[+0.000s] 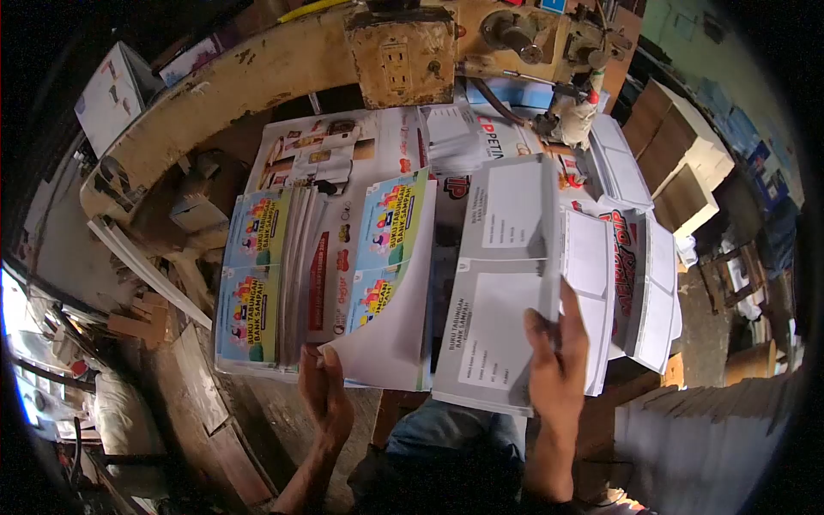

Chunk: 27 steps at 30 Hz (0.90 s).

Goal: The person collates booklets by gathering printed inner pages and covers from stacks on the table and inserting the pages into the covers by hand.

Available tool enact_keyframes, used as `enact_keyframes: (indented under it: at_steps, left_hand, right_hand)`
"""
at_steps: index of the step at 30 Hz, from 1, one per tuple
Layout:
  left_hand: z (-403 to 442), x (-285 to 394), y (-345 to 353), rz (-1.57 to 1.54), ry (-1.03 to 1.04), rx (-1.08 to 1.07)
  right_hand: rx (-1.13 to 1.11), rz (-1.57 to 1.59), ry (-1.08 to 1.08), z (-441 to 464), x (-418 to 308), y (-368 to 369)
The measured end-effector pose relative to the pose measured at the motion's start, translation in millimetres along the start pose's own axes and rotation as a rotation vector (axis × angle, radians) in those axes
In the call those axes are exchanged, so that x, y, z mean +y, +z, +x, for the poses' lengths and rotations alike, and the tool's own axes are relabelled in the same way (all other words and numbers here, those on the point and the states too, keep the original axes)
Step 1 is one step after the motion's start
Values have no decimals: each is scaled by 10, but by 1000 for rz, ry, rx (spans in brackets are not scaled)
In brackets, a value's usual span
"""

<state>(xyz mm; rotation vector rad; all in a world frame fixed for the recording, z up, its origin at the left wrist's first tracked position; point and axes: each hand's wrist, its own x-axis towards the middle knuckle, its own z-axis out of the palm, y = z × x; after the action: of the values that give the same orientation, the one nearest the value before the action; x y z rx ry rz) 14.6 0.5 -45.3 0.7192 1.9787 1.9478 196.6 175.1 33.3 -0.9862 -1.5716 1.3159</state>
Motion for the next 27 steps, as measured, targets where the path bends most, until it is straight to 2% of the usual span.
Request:
enact_keyframes:
  at_steps: [1,4,6,8,9,10,11,13,15,17,19,20,22,23,25,27]
  left_hand:
    - [-7,23,21,-4,-4,-3]
    - [-16,61,94,19,16,-29]
    - [-41,32,96,-67,53,48]
    - [-123,-28,15,16,20,-17]
    - [-122,16,-3,58,3,-50]
    - [-122,59,-21,100,-13,-84]
    - [-72,226,-13,299,-71,-231]
    - [10,308,10,494,-126,-370]
    - [61,231,26,42,195,-417]
    - [275,266,14,182,387,-228]
    - [470,442,-27,436,254,7]
    - [510,451,-88,436,253,16]
    - [626,465,-231,677,-45,-284]
    - [672,493,-276,679,-32,-292]
    - [749,536,-407,448,-210,-47]
    - [1025,394,-801,386,-44,129]
  right_hand:
    - [-40,45,85,5,-124,-48]
    - [65,-216,-342,-64,306,153]
    - [-113,-92,-72,-142,282,390]
    - [-224,13,102,-188,362,680]
    - [-245,56,-5,-192,483,834]
    - [-220,103,113,-230,502,949]
    - [-220,108,109,-217,495,995]
    - [-222,448,181,-171,499,1058]
    - [-216,386,166,-206,481,1040]
    - [-257,141,-28,-221,539,983]
    - [-304,266,38,-254,382,978]
    - [-330,237,4,-316,382,989]
    - [-371,231,-45,-430,288,1041]
    - [-442,202,-75,-430,236,1047]
    - [-475,418,14,-463,45,1027]
    - [-432,340,-71,-404,38,911]
